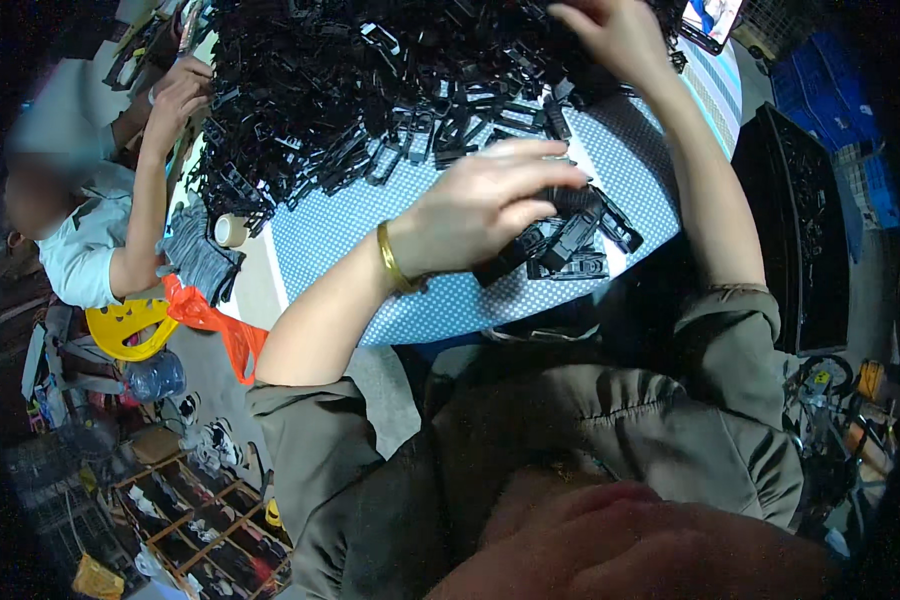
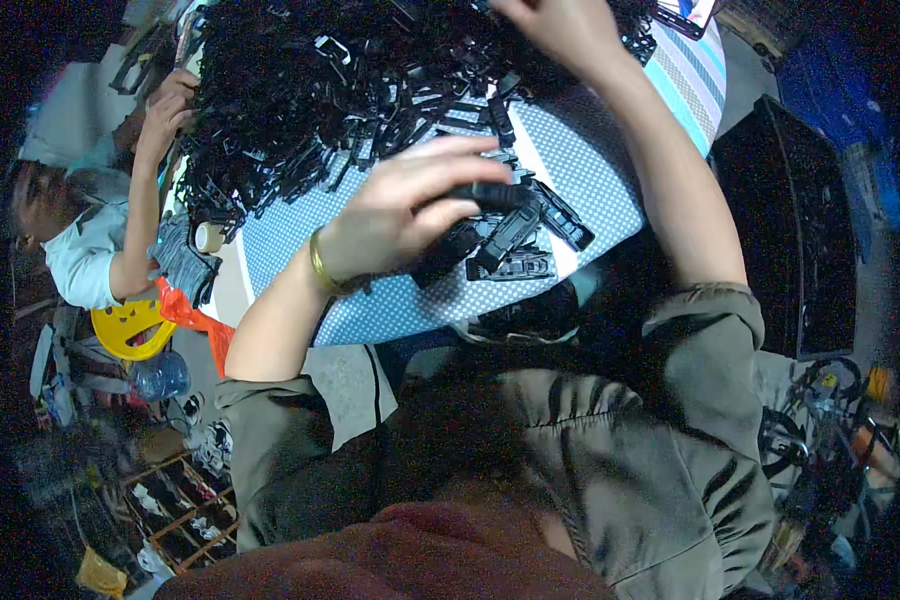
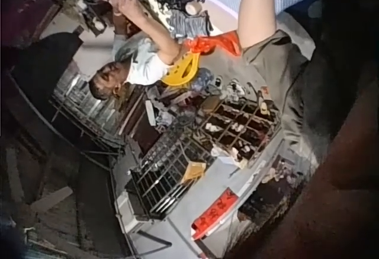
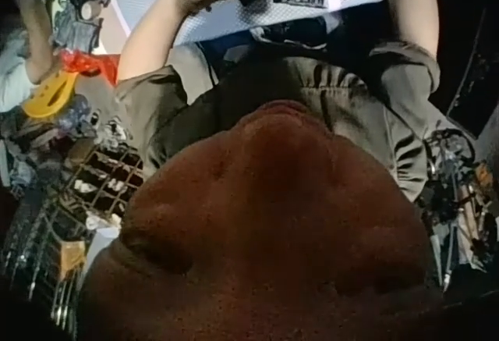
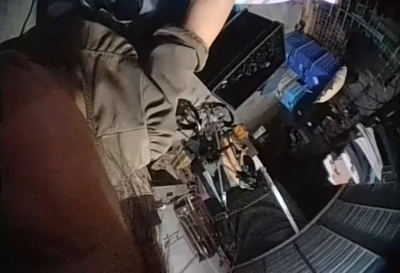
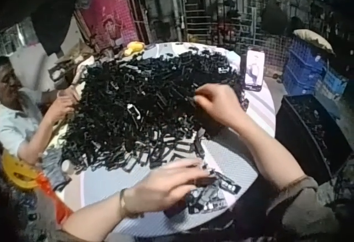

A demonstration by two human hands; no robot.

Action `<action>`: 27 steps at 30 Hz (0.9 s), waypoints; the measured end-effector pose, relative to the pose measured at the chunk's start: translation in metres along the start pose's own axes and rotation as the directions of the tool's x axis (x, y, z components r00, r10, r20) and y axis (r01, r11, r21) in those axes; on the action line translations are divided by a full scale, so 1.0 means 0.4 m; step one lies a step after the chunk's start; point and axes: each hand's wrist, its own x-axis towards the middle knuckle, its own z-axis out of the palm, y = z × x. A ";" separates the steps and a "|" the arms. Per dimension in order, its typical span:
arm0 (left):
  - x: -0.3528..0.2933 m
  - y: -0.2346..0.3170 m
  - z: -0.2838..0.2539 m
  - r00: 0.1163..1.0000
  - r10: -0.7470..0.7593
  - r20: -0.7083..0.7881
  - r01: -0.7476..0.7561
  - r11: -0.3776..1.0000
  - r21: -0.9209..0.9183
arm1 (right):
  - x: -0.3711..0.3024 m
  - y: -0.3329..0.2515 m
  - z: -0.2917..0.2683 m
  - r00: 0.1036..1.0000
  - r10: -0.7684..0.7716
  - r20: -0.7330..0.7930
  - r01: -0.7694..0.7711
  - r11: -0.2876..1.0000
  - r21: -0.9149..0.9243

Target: Assembling small black plastic components by hand at a workbench.

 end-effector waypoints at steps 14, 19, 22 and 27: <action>-0.010 -0.064 -0.009 0.788 -0.552 -0.273 0.328 0.752 -0.572 | -0.011 0.015 0.033 0.985 0.163 0.061 -0.173 0.956 0.236; -0.004 -0.071 0.008 0.711 -0.562 -0.423 0.239 0.758 -0.607 | -0.035 -0.116 -0.018 0.883 0.228 0.410 -0.456 0.620 0.638; -0.003 -0.062 0.000 0.733 -0.467 -0.495 0.305 0.876 -0.374 | -0.074 -0.134 0.024 0.899 0.068 0.433 -0.359 0.682 0.637; -0.018 -0.076 -0.021 0.791 -0.418 -0.447 0.468 0.884 0.002 | -0.082 -0.151 0.027 0.893 -0.072 0.445 -0.254 0.735 0.629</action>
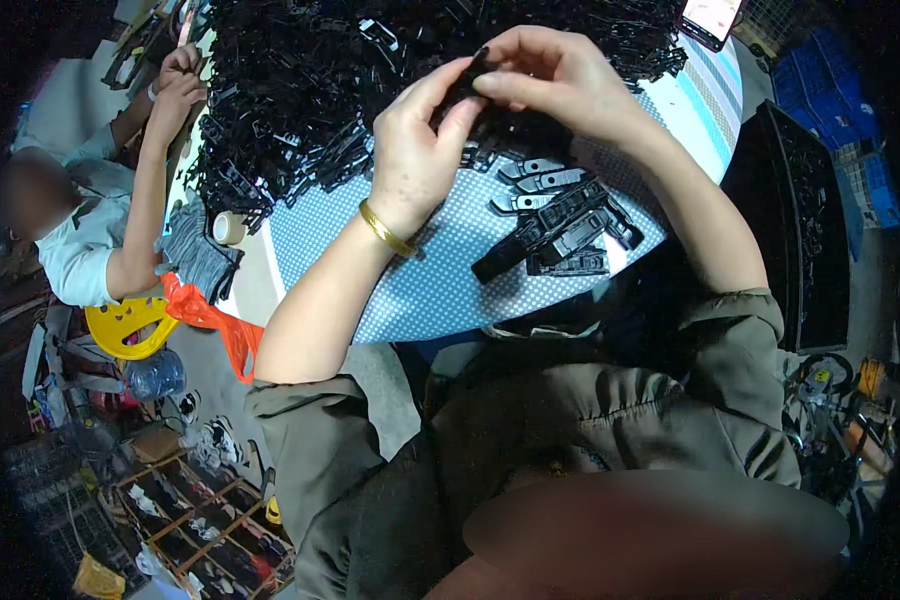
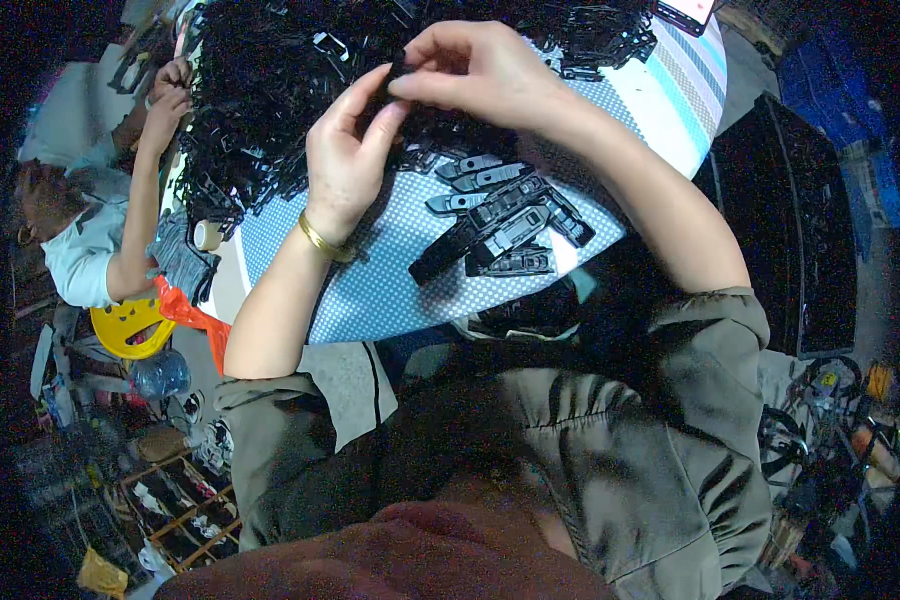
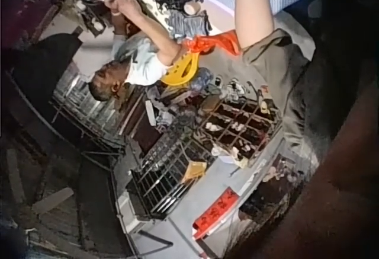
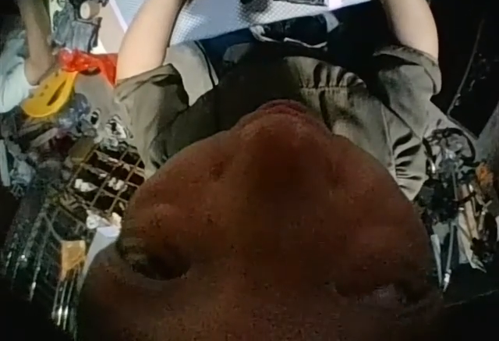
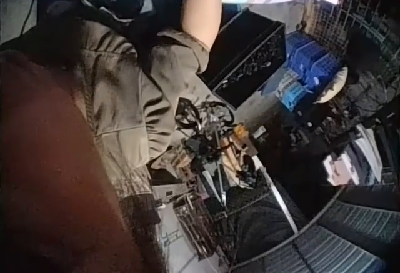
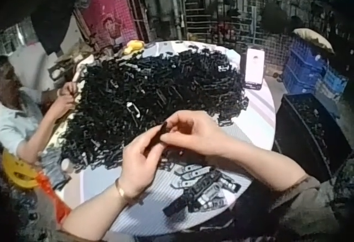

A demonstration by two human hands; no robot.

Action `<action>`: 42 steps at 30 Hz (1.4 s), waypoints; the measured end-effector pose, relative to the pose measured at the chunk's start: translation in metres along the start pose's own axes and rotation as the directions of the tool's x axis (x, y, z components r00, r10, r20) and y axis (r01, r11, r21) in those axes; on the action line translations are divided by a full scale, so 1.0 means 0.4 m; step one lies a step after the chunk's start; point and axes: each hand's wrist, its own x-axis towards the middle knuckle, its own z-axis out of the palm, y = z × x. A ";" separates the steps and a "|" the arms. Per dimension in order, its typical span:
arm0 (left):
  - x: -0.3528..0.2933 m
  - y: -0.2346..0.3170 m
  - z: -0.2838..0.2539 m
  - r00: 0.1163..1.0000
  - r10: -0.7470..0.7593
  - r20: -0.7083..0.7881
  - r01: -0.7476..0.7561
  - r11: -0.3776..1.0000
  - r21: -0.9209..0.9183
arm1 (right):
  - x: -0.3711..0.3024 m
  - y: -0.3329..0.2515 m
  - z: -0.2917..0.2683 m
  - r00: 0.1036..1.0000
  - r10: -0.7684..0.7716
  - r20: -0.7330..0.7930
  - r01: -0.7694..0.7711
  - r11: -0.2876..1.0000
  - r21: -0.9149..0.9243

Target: Assembling small black plastic components by hand at a workbench.

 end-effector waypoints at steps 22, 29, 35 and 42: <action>0.035 -0.052 -0.043 0.920 -0.367 0.137 0.286 0.391 -0.875 | -0.075 0.041 -0.168 0.993 0.115 -0.028 -0.102 0.715 -0.692; 0.024 -0.028 -0.039 0.903 -0.374 0.213 0.367 0.410 -0.835 | -0.070 0.082 -0.200 0.981 0.151 -0.123 -0.184 0.925 -0.331; 0.026 -0.029 -0.028 0.887 -0.389 0.250 0.411 0.414 -0.812 | -0.086 0.124 -0.220 0.979 0.144 -0.145 -0.198 0.842 -0.502; 0.021 -0.016 -0.025 0.867 -0.422 0.264 0.457 0.463 -0.760 | -0.075 0.051 -0.136 0.995 0.095 0.006 -0.064 0.709 -0.703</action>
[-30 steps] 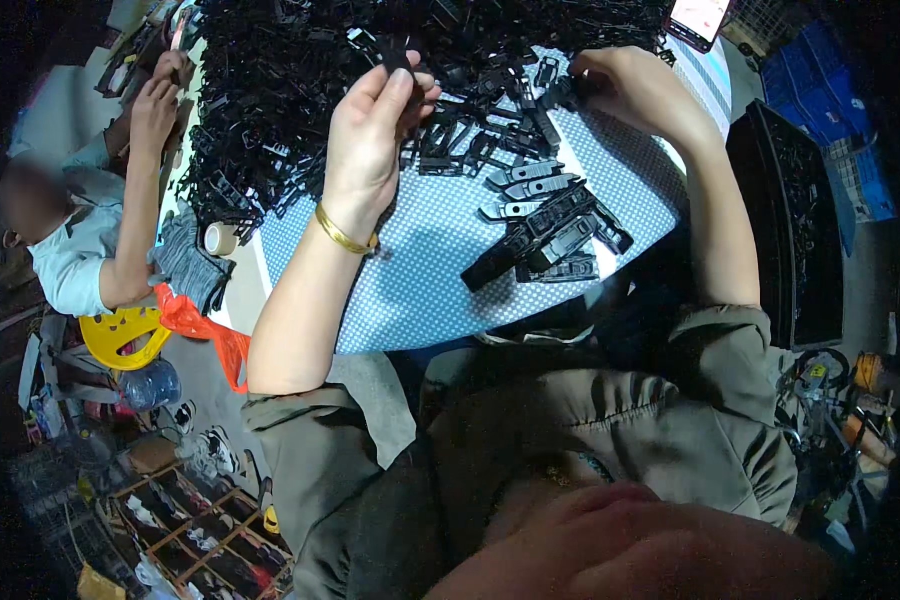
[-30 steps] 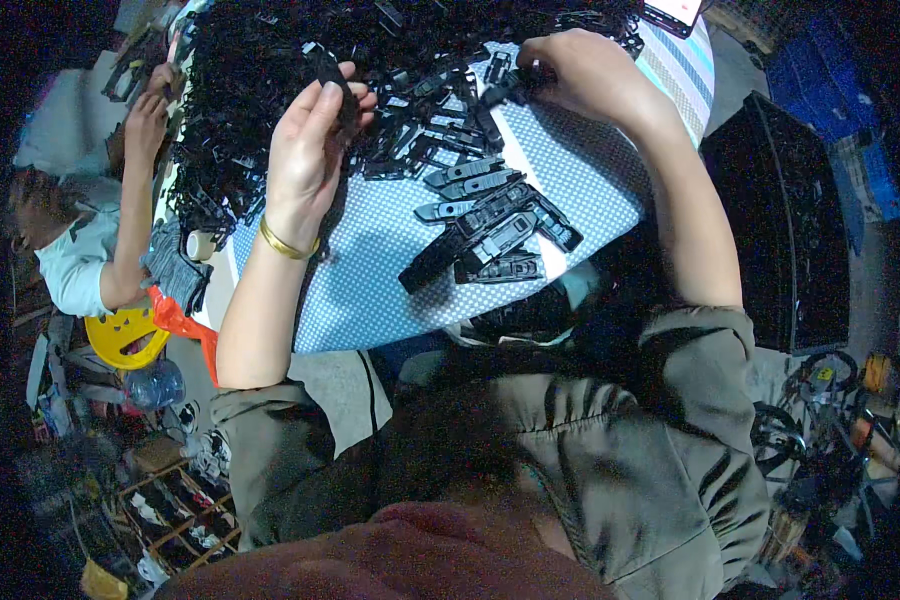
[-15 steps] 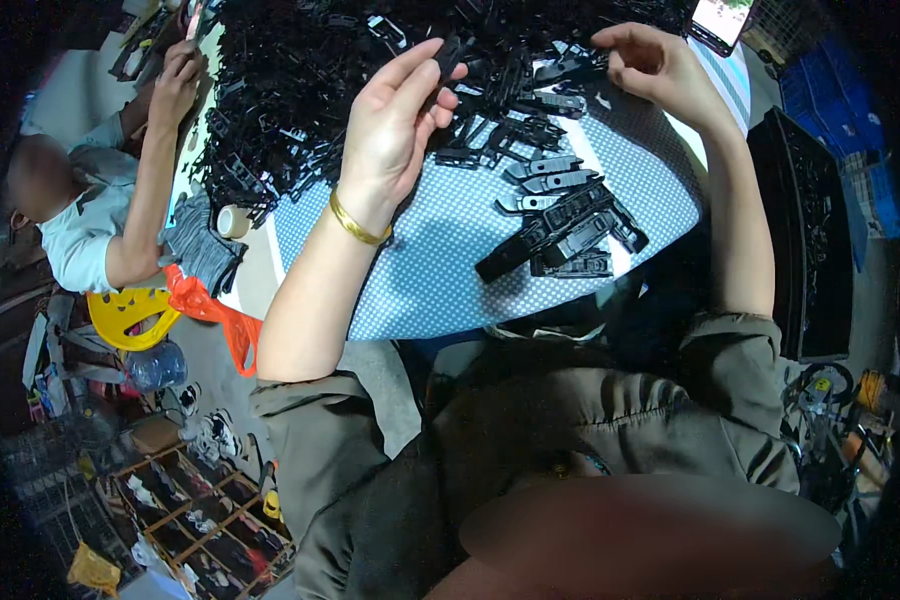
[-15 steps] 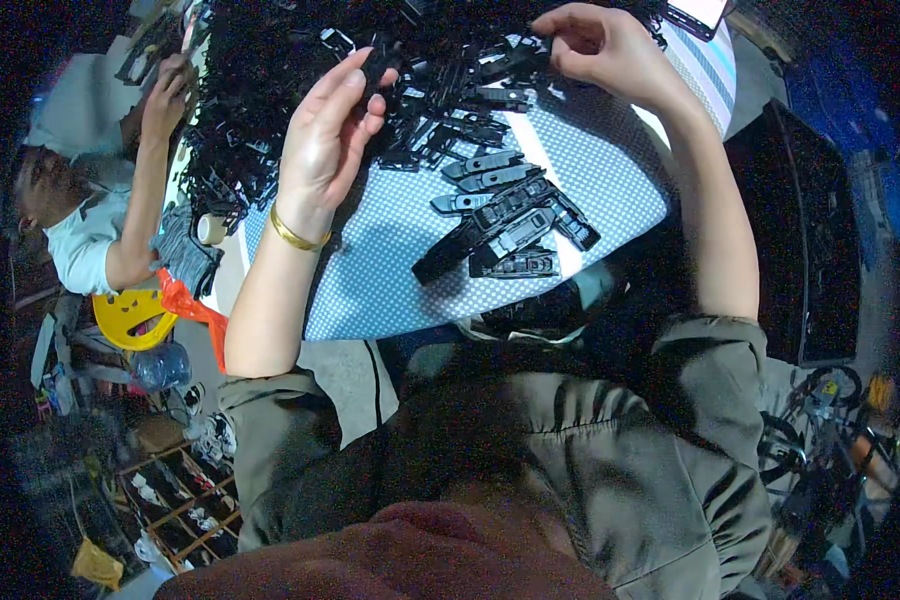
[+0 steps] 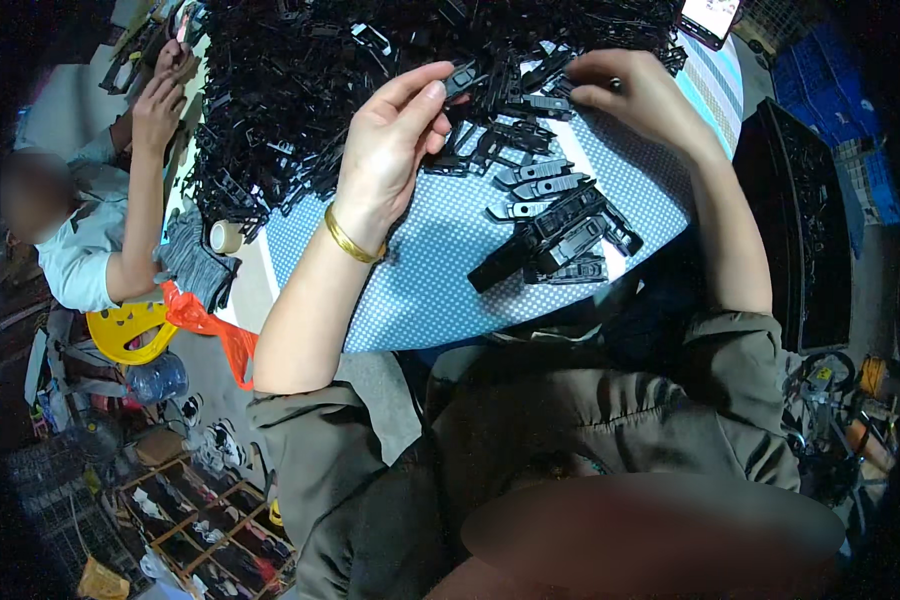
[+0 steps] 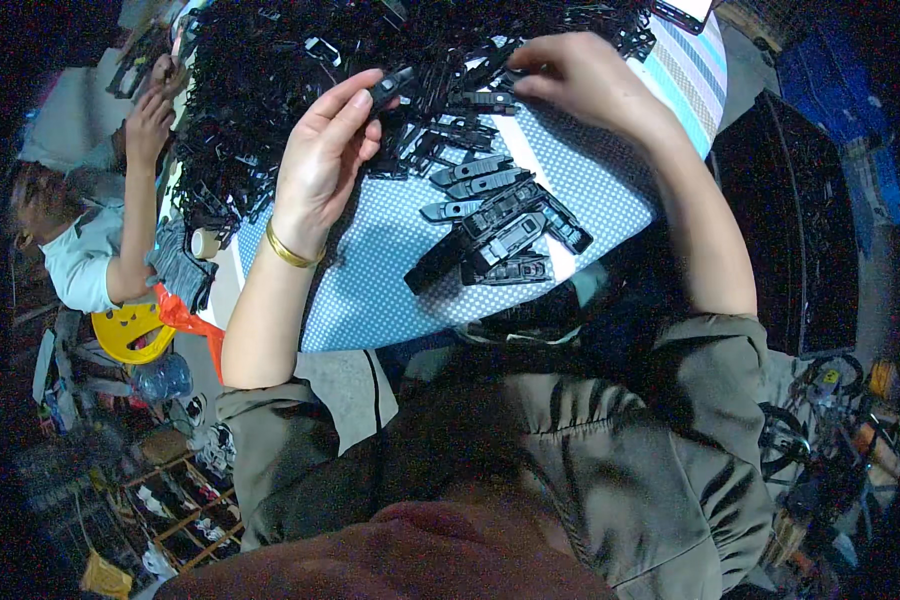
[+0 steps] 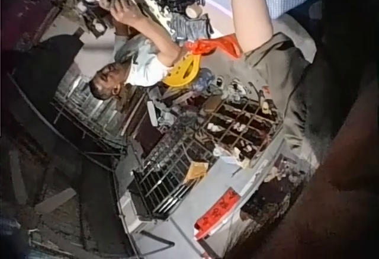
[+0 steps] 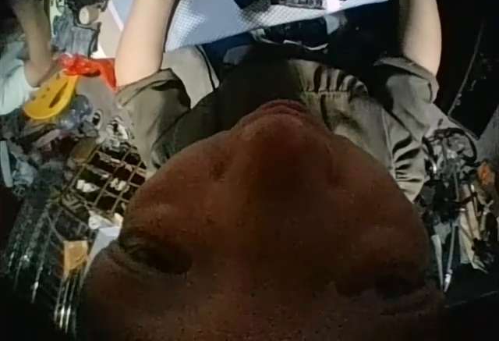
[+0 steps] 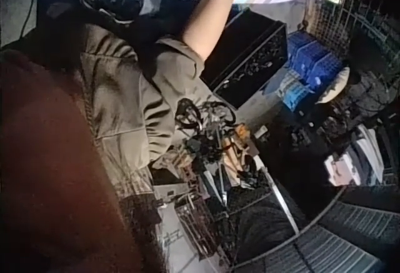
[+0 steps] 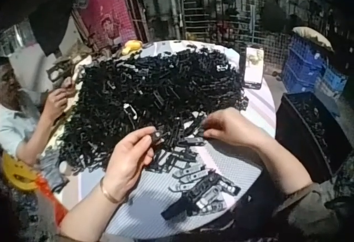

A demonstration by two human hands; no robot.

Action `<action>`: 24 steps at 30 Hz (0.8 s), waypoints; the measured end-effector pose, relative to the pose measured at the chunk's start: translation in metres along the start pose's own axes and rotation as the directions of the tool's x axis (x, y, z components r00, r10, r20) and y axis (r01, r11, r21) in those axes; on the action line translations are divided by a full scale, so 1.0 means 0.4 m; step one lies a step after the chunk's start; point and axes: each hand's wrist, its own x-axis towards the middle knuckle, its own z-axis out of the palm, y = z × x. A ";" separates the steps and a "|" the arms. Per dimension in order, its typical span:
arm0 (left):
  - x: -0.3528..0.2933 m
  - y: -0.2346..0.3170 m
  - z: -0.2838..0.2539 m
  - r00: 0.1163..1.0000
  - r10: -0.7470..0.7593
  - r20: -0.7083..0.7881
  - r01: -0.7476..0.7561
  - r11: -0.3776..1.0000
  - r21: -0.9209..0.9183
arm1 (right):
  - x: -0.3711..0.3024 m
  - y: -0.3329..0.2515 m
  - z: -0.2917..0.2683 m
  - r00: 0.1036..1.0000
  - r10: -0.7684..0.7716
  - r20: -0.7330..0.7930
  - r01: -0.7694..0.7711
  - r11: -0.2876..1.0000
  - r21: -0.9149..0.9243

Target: Assembling small black plastic components by hand at a workbench.

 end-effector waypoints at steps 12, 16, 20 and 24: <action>-0.007 0.002 0.000 0.999 -0.042 0.022 0.041 0.997 0.061 | -0.006 -0.010 -0.005 0.995 0.002 0.098 0.007 0.995 -0.096; -0.008 -0.006 -0.014 0.999 -0.037 0.020 0.035 0.994 0.100 | -0.014 -0.031 0.019 0.992 -0.119 -0.033 0.104 0.950 -0.295; -0.011 -0.004 -0.009 1.000 -0.031 0.006 0.030 0.994 0.103 | -0.009 -0.035 0.015 0.998 -0.063 -0.019 0.055 0.954 -0.295; -0.010 -0.003 0.000 0.999 -0.034 0.016 0.032 0.990 0.134 | -0.004 -0.011 0.007 0.990 -0.139 0.005 0.135 0.960 -0.246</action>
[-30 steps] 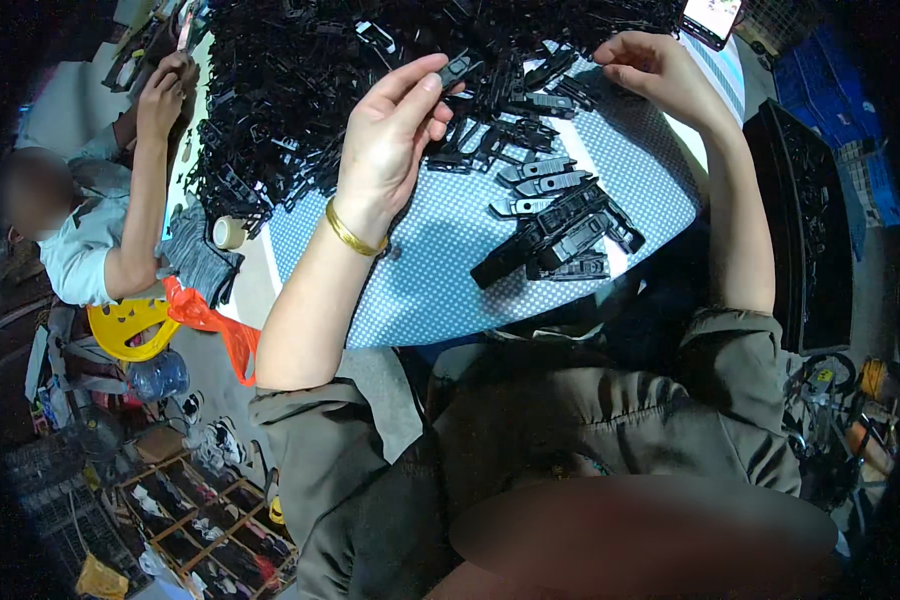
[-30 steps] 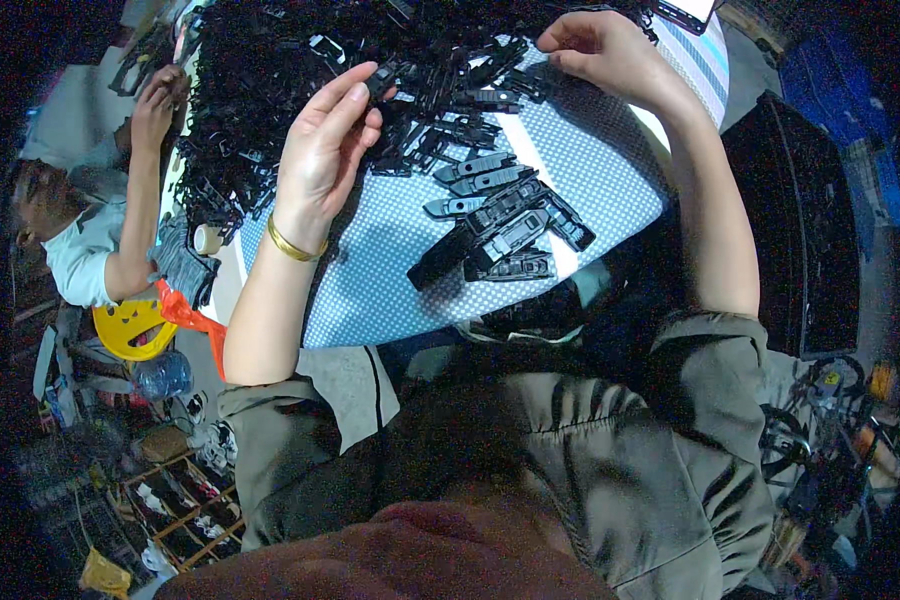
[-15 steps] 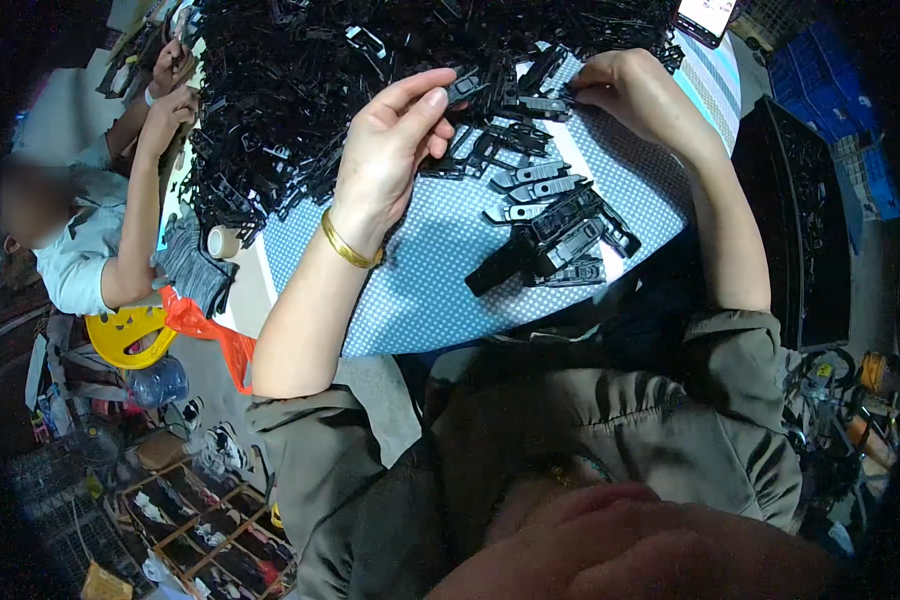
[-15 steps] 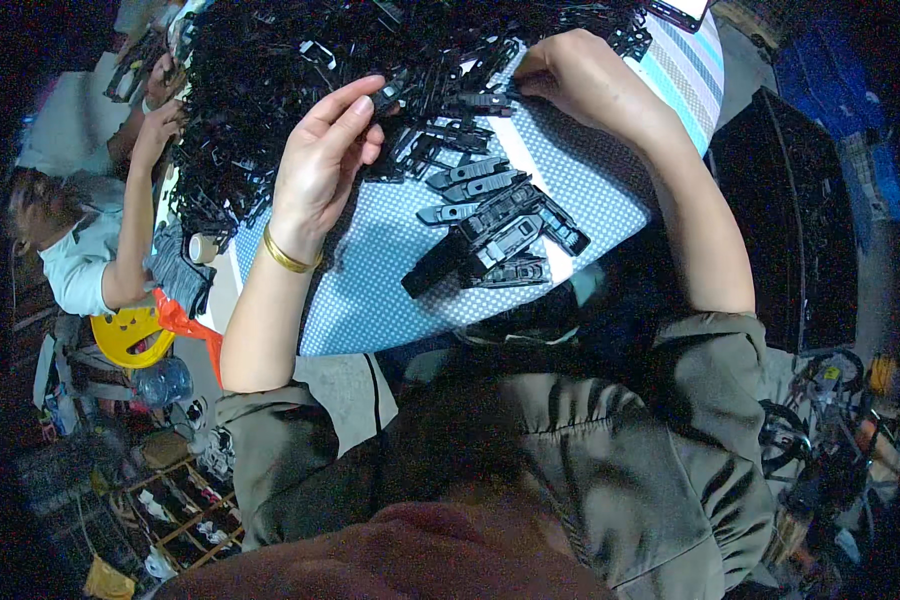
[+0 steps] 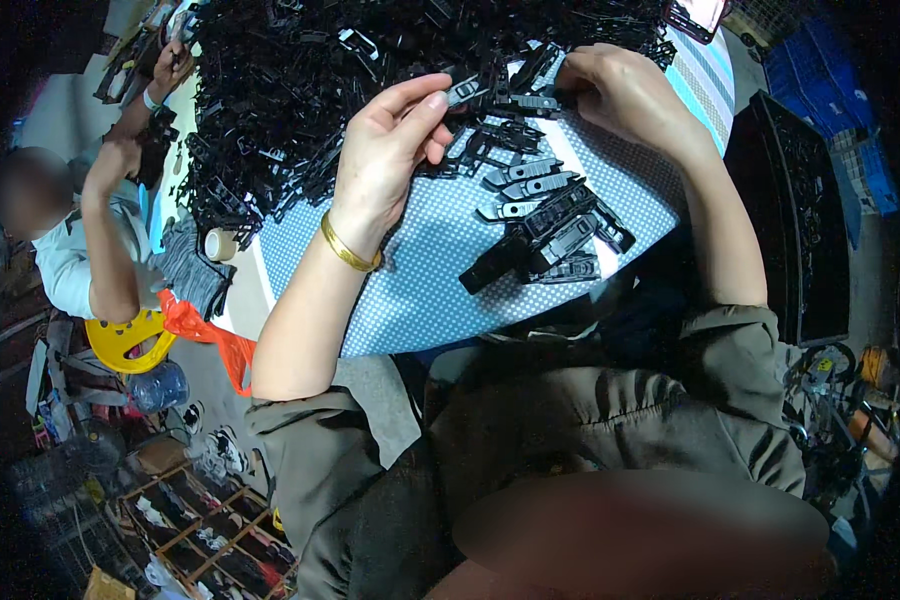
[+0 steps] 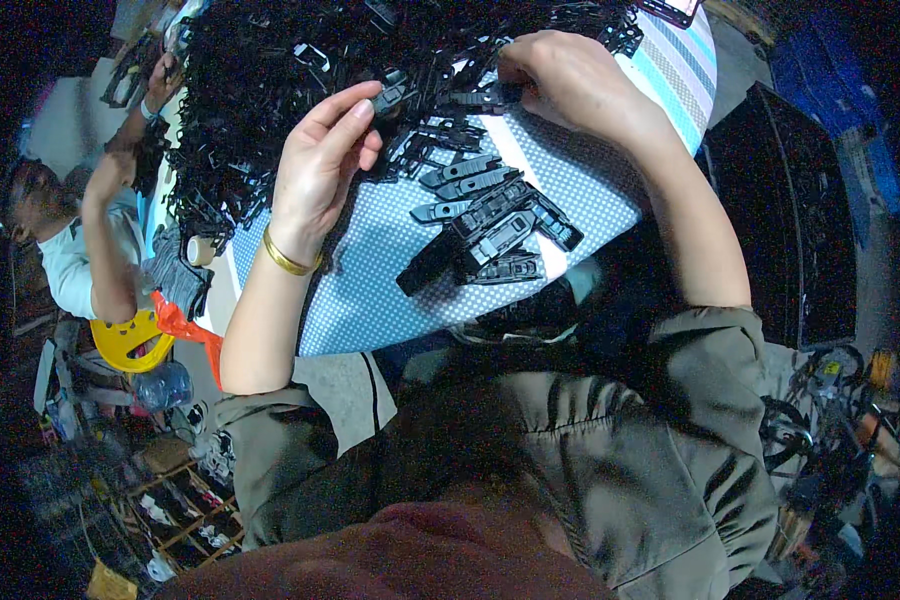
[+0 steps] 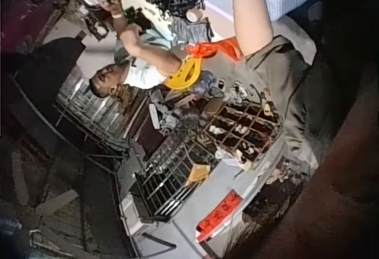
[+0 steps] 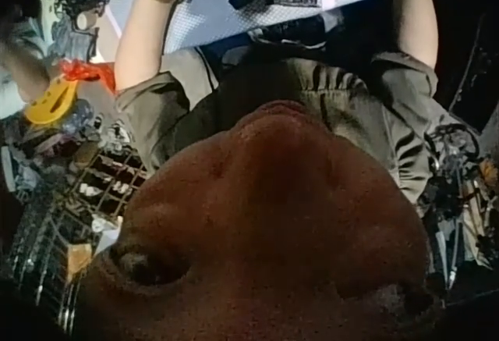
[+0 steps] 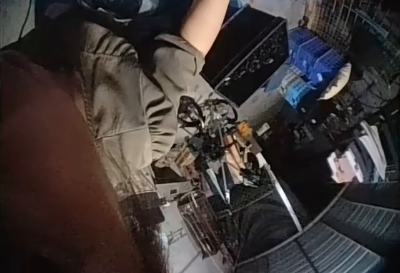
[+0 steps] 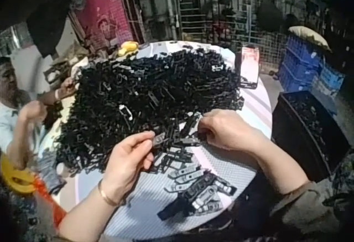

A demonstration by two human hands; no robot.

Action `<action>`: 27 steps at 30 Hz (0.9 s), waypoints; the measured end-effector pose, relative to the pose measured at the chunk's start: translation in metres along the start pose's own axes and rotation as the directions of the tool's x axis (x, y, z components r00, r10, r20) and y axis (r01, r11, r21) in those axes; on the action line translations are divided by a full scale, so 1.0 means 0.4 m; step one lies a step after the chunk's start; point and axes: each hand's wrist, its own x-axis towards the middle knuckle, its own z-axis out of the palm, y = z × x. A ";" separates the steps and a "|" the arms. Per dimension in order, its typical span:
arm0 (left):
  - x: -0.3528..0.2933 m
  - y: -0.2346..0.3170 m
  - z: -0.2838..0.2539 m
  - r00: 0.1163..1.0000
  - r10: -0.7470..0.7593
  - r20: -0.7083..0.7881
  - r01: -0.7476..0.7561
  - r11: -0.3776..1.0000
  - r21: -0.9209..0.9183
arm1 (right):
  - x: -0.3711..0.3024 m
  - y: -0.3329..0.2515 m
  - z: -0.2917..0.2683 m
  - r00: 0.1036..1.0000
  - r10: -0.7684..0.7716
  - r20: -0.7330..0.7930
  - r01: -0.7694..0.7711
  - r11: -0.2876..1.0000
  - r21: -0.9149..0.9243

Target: Assembling small black plastic components by hand at a workbench.

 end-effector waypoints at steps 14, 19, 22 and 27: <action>-0.020 0.002 0.020 0.997 -0.063 0.036 0.068 0.988 -0.137 | 0.006 -0.031 -0.032 0.982 0.004 -0.189 0.078 0.904 0.421; -0.024 -0.011 0.028 0.994 -0.079 0.078 0.094 0.974 -0.208 | 0.015 -0.110 -0.045 0.908 -0.231 -0.349 0.341 0.892 0.298; -0.025 -0.012 0.034 0.993 -0.079 0.086 0.096 0.972 -0.215 | 0.019 -0.127 -0.036 0.893 -0.274 -0.357 0.359 0.911 0.201; -0.024 -0.017 0.031 0.997 0.057 0.047 -0.060 0.997 0.051 | 0.032 -0.131 -0.013 0.864 -0.292 -0.409 0.404 0.888 0.219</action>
